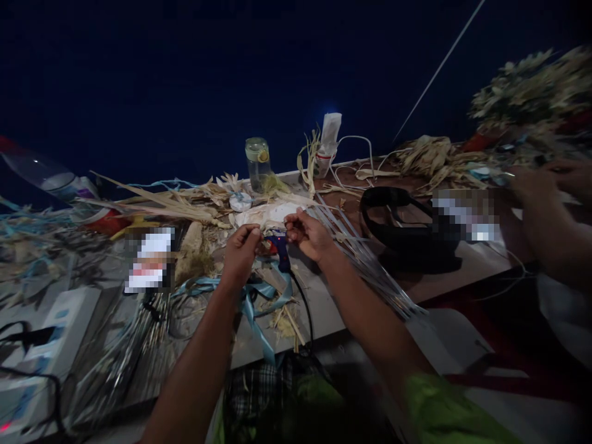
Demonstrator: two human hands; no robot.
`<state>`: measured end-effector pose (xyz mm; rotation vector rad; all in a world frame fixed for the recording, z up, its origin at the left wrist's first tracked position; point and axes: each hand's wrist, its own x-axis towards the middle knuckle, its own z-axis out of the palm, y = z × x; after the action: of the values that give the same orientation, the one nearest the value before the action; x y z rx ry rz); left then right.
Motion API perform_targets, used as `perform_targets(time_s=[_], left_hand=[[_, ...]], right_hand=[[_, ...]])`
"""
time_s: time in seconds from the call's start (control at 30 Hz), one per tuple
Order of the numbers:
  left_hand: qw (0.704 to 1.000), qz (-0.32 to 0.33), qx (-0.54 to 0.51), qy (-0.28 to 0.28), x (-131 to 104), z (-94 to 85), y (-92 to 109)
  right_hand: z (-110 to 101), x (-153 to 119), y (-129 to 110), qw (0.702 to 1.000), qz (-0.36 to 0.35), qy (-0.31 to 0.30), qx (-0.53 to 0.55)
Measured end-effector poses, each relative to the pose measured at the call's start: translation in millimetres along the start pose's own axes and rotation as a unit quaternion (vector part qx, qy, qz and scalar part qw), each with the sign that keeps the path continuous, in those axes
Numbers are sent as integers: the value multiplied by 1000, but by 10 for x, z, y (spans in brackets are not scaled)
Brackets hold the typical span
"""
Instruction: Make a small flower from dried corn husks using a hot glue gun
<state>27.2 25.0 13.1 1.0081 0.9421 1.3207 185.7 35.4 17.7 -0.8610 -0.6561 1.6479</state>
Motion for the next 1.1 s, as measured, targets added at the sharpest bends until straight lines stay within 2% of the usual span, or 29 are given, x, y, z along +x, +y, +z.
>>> perform_targets(time_s=[0.13,0.33,0.5,0.63,0.73,0.87,0.97,1.03,1.1], left_hand=[[996,-4,-83,21,58,-85,68],[989,-30,-145,11,108,-202,136],[980,-55,-190,-12,105,-217,148],[974,-82,-211,-27,90,-209,179],[968,-106,-223,-39,83,-211,215],[965,-133,-218,-63,84,-231,234],[969,-132,-198,-72,94,-258,221],[973,-131,-179,-70,103,-275,207],[977,-131,-156,-64,111,-287,198]], right_hand=[[-69,18,-58,998,-62,28,6],[-142,109,-40,980,-147,122,-63],[-155,177,-14,940,-215,185,-191],[-134,196,-52,899,-222,171,-336],[-112,255,-103,843,-216,150,-469],[-62,455,-108,715,-130,124,-675],[-16,617,-31,639,-48,97,-762],[6,695,35,608,-30,88,-789],[14,749,85,602,-27,85,-794]])
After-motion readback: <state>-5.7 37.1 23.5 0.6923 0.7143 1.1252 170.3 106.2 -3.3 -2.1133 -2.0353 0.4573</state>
